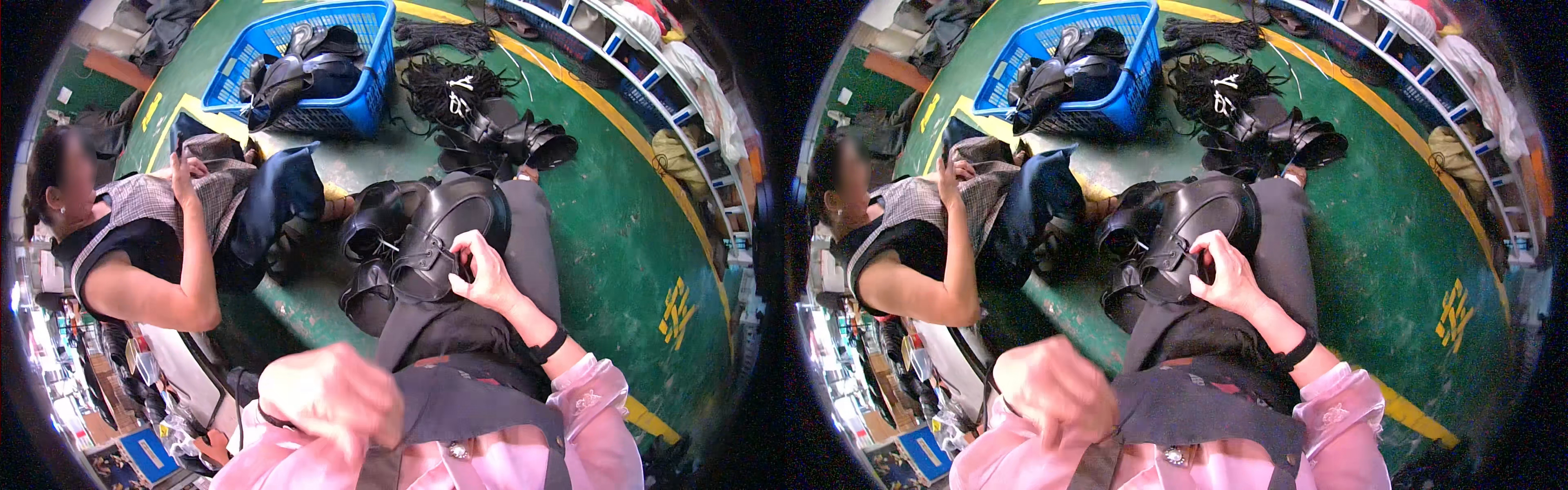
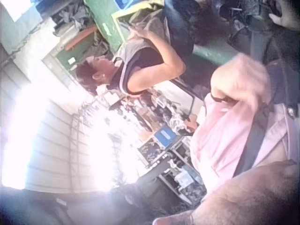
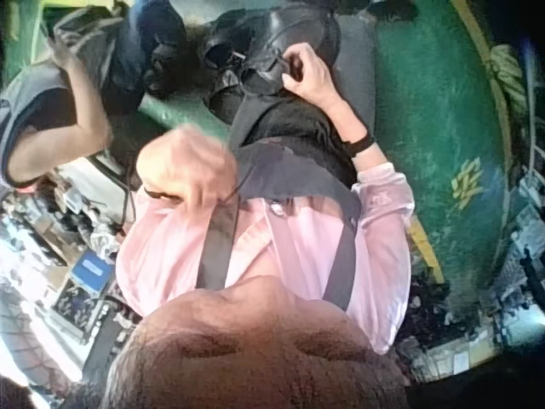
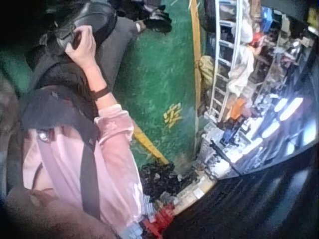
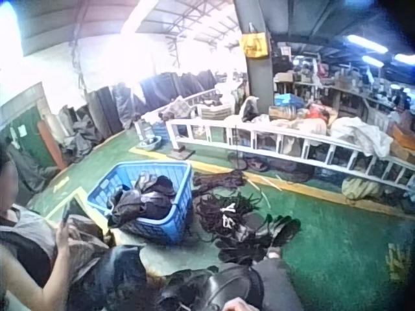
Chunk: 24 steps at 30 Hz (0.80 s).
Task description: Thread laces through the eyelets of black leather shoe uppers.
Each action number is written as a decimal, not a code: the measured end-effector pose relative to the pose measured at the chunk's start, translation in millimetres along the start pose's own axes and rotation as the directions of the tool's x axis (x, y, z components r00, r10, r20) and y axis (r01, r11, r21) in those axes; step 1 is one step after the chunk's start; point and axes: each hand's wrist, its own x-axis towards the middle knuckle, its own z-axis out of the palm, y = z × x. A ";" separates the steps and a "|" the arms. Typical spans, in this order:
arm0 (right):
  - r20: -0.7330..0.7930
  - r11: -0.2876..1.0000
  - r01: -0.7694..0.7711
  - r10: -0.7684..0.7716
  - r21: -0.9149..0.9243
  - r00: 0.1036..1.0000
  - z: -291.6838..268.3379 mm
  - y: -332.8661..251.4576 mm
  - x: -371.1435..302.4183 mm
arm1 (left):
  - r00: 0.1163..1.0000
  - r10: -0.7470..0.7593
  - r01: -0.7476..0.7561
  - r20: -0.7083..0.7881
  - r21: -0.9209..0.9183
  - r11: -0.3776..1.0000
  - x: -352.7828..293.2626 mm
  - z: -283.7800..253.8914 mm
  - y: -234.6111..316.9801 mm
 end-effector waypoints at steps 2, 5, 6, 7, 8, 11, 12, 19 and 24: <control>-0.007 0.999 -0.046 0.046 0.023 0.999 -1.4 0.5 -8.1 | 0.931 -0.132 0.138 -0.341 -0.007 0.990 -16.2 -3.0 -30.9; -0.030 0.997 -0.041 0.043 0.069 0.999 1.6 2.3 -7.6 | 0.603 -0.231 0.700 -0.763 0.369 0.612 -14.3 -7.9 -102.2; -0.047 0.996 -0.008 0.012 0.085 0.999 2.6 3.2 -7.1 | 0.645 -0.174 0.672 -0.744 0.444 0.593 -10.8 -8.5 -120.3; -0.040 0.996 -0.001 0.005 0.088 0.999 4.2 1.1 -5.9 | 0.686 -0.118 0.674 -0.718 0.566 0.475 -11.4 -7.0 -140.2; -0.050 0.998 0.023 -0.021 0.051 0.999 5.2 1.3 -6.0 | 0.727 -0.134 0.670 -0.674 0.652 0.355 -11.8 -4.7 -157.5; -0.052 0.998 0.051 -0.050 0.032 0.997 6.1 2.5 -5.5 | 0.745 -0.226 0.666 -0.628 0.724 0.181 -10.0 -1.9 -176.0; -0.056 0.999 0.033 -0.030 0.043 0.998 6.2 2.9 -6.1 | 0.729 -0.178 0.684 -0.661 0.692 0.233 -8.3 -2.3 -173.4; -0.054 0.999 -0.014 0.016 0.029 0.998 1.1 15.6 -9.1 | 0.476 -0.615 0.272 -0.628 -0.560 0.782 1.8 15.8 -3.8; -0.054 0.998 0.063 -0.061 0.026 0.997 6.8 13.6 -2.9 | 0.559 0.695 -0.795 -0.452 -0.055 0.604 -23.3 26.2 63.6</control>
